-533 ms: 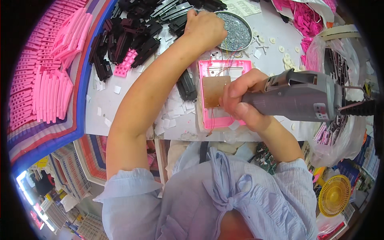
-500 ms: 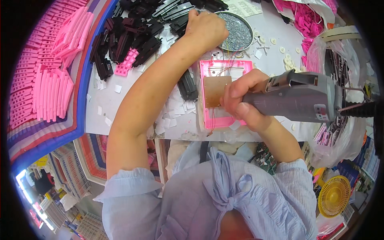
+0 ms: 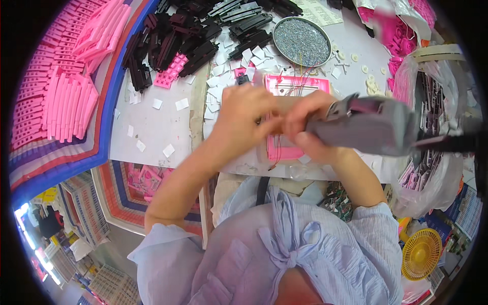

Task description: Assemble a plastic toy bank by installing electronic components and fastening them with an electric screwdriver.

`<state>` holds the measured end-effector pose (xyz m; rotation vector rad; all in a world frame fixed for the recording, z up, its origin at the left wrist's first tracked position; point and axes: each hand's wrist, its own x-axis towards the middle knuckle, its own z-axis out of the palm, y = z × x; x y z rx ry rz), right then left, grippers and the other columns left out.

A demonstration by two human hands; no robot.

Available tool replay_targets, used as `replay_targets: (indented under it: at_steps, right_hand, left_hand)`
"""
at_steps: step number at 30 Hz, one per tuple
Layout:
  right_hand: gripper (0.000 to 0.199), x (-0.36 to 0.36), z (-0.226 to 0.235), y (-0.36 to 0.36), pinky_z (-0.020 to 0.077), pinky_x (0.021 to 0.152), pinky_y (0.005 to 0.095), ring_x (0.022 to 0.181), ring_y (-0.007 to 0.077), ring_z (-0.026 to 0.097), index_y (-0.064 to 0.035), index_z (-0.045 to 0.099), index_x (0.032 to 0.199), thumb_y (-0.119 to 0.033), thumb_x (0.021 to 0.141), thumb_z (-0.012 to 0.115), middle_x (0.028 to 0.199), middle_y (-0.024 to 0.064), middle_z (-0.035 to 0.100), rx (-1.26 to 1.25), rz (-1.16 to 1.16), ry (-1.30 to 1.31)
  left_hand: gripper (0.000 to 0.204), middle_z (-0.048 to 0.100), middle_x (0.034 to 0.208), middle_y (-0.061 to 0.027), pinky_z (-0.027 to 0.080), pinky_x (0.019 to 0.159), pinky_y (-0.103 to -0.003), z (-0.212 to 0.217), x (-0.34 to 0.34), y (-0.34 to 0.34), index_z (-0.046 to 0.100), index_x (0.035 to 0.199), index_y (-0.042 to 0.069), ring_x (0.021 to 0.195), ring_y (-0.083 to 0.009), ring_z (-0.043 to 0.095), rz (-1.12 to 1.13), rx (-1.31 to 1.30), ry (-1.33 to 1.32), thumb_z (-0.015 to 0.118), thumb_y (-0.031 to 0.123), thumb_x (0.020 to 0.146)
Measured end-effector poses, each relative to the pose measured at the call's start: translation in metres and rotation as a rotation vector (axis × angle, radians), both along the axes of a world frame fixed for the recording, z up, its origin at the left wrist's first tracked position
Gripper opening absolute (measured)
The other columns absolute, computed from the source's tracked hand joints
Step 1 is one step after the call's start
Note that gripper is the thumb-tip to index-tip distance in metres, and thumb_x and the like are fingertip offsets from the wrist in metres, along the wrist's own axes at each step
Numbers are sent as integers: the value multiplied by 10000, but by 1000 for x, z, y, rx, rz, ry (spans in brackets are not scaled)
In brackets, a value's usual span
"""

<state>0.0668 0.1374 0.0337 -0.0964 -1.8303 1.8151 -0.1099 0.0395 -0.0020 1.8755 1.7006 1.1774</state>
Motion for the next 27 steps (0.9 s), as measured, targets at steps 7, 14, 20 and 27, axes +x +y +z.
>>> replay_targets:
  at_steps: [7,14,20,27]
  right_hand:
    - [310,-4,25,-7,398,488,299,512,126,465,-74,484,1046,-273,922,687,599,-3,484,-247,10,241]
    - [321,-8,30,-9,396,472,300,477,130,458,-102,467,1006,-313,931,697,561,-16,469,-182,-33,230]
    - [322,-15,29,-13,398,481,302,489,130,466,-101,469,1008,-310,927,700,571,-13,478,-200,-48,196]
    - [215,-31,0,10,415,529,286,550,110,477,-58,490,1018,-154,914,651,665,32,516,-135,-102,235]
  left_hand:
    - [134,662,848,36,332,826,-398,-10,30,-33,705,862,147,789,-188,582,52,57,54,778,140,750]
    - [150,645,792,34,316,791,-385,-11,32,-31,693,823,146,754,-179,573,91,70,0,790,107,716]
    - [168,611,777,27,301,809,-404,-15,29,-34,683,824,149,742,-187,553,131,102,45,797,114,706]
    - [261,668,957,69,302,876,-443,-12,33,-38,706,909,179,933,-171,581,267,91,222,828,188,679]
